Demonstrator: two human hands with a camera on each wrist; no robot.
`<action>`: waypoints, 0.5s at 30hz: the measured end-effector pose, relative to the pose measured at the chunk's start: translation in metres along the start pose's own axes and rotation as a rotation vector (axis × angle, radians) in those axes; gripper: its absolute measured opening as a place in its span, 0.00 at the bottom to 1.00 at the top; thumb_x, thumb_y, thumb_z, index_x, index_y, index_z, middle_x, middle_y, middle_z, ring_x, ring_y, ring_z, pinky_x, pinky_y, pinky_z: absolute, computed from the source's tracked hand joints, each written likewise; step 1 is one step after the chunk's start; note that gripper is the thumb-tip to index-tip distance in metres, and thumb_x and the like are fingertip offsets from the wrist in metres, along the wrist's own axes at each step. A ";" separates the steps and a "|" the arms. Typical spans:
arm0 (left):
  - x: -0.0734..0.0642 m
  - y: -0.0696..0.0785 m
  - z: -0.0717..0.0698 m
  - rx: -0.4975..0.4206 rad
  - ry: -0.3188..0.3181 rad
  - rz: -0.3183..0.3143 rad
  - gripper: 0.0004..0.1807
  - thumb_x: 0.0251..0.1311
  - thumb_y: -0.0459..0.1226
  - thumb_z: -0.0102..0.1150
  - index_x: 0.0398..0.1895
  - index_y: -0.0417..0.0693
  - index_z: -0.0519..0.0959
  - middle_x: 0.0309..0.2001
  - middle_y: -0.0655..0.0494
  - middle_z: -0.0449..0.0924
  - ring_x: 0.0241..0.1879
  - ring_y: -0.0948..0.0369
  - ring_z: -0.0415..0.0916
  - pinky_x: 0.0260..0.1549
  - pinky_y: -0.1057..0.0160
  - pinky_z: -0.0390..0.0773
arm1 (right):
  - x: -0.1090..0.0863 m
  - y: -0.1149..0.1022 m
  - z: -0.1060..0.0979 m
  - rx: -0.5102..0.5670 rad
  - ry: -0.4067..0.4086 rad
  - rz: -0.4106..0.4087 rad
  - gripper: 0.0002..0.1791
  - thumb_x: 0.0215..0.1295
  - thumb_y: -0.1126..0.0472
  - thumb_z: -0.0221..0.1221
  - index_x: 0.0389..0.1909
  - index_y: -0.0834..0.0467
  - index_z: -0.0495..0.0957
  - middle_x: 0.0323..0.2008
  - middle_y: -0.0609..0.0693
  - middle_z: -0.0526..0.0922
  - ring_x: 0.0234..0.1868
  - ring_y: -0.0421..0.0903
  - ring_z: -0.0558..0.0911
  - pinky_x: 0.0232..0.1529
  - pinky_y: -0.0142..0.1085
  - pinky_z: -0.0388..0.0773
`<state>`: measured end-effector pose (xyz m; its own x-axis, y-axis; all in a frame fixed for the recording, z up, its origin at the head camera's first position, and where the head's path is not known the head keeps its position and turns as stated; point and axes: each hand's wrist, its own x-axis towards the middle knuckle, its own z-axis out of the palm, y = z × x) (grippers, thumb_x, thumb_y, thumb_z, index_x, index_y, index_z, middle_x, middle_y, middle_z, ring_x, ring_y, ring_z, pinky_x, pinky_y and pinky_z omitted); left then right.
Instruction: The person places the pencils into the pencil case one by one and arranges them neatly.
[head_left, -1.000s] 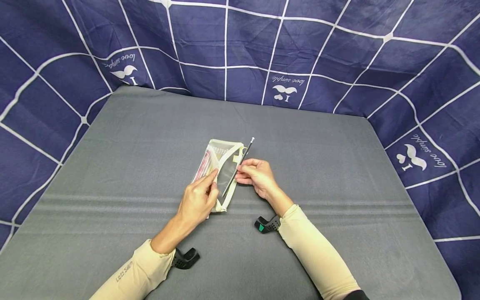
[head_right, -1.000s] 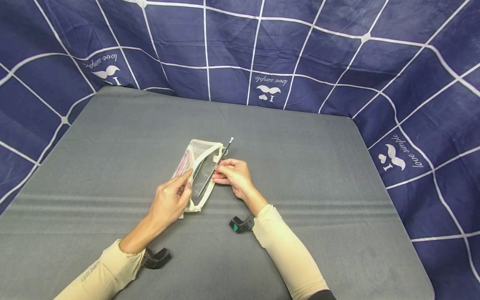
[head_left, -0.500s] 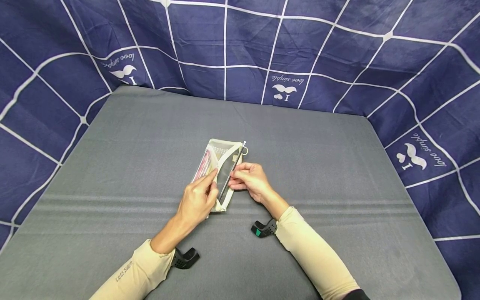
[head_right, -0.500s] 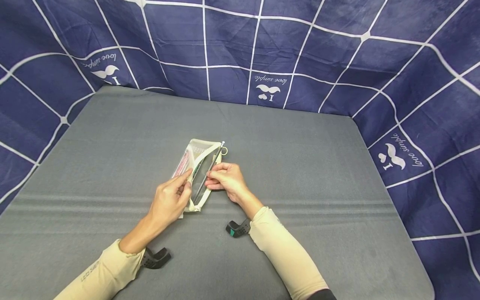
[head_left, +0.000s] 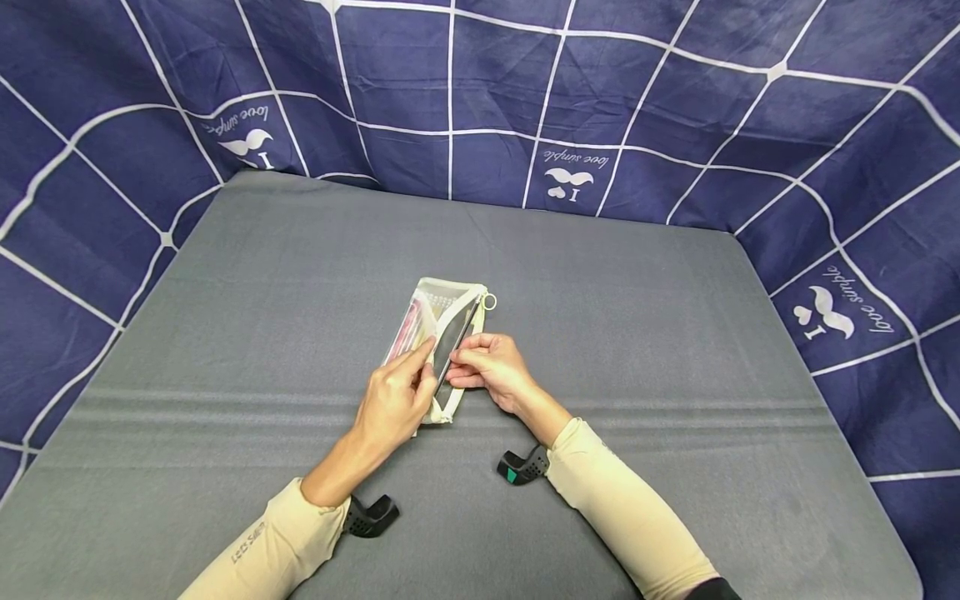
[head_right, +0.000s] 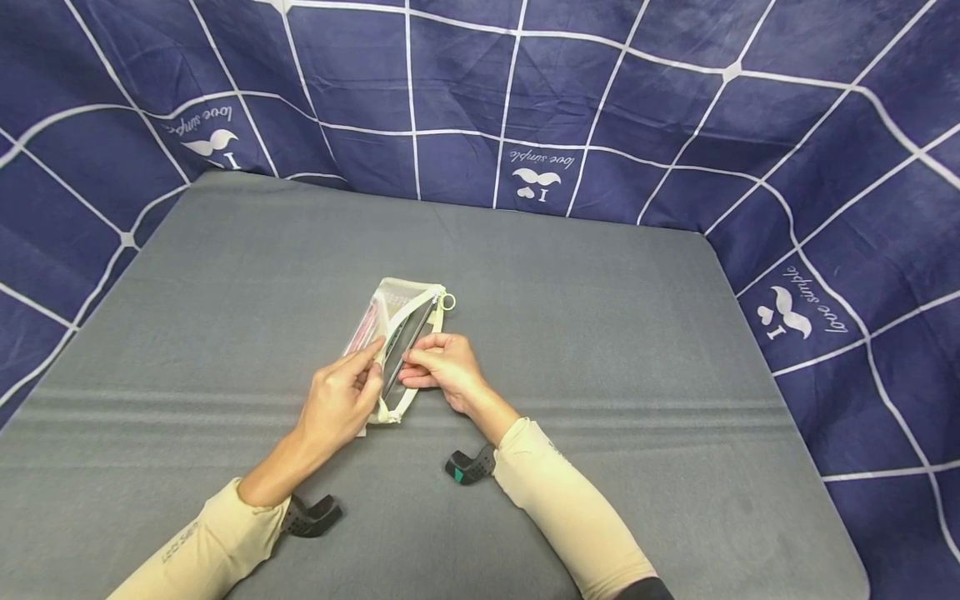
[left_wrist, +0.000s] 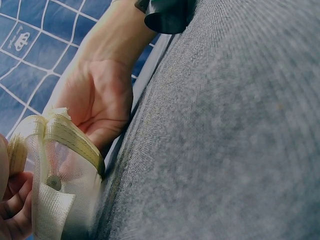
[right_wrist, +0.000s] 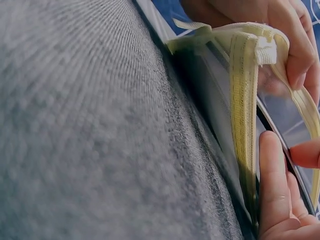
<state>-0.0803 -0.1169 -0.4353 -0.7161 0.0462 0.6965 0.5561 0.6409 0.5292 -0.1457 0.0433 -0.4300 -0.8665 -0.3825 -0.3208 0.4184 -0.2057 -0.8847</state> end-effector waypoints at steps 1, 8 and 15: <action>0.000 0.000 0.000 0.000 0.000 0.000 0.21 0.51 0.23 0.56 0.52 0.28 0.80 0.25 0.49 0.78 0.21 0.61 0.70 0.19 0.61 0.72 | 0.000 0.000 0.000 0.002 0.005 0.002 0.09 0.60 0.79 0.56 0.29 0.62 0.73 0.20 0.54 0.82 0.20 0.43 0.84 0.25 0.33 0.82; 0.001 0.000 -0.002 -0.007 -0.010 0.009 0.21 0.53 0.25 0.54 0.51 0.28 0.80 0.24 0.51 0.76 0.20 0.61 0.69 0.18 0.62 0.71 | 0.001 0.001 0.001 -0.002 0.021 0.016 0.08 0.60 0.78 0.57 0.28 0.63 0.75 0.21 0.55 0.83 0.22 0.44 0.84 0.27 0.34 0.82; 0.001 0.000 -0.002 -0.006 -0.006 0.014 0.20 0.53 0.25 0.54 0.51 0.27 0.80 0.23 0.51 0.76 0.20 0.61 0.69 0.18 0.62 0.71 | 0.001 0.002 0.001 -0.037 0.015 0.003 0.05 0.61 0.77 0.59 0.37 0.72 0.77 0.23 0.55 0.83 0.23 0.44 0.85 0.29 0.34 0.82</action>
<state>-0.0800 -0.1180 -0.4337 -0.7111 0.0597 0.7005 0.5681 0.6357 0.5226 -0.1458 0.0416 -0.4314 -0.8693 -0.3692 -0.3288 0.4111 -0.1705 -0.8955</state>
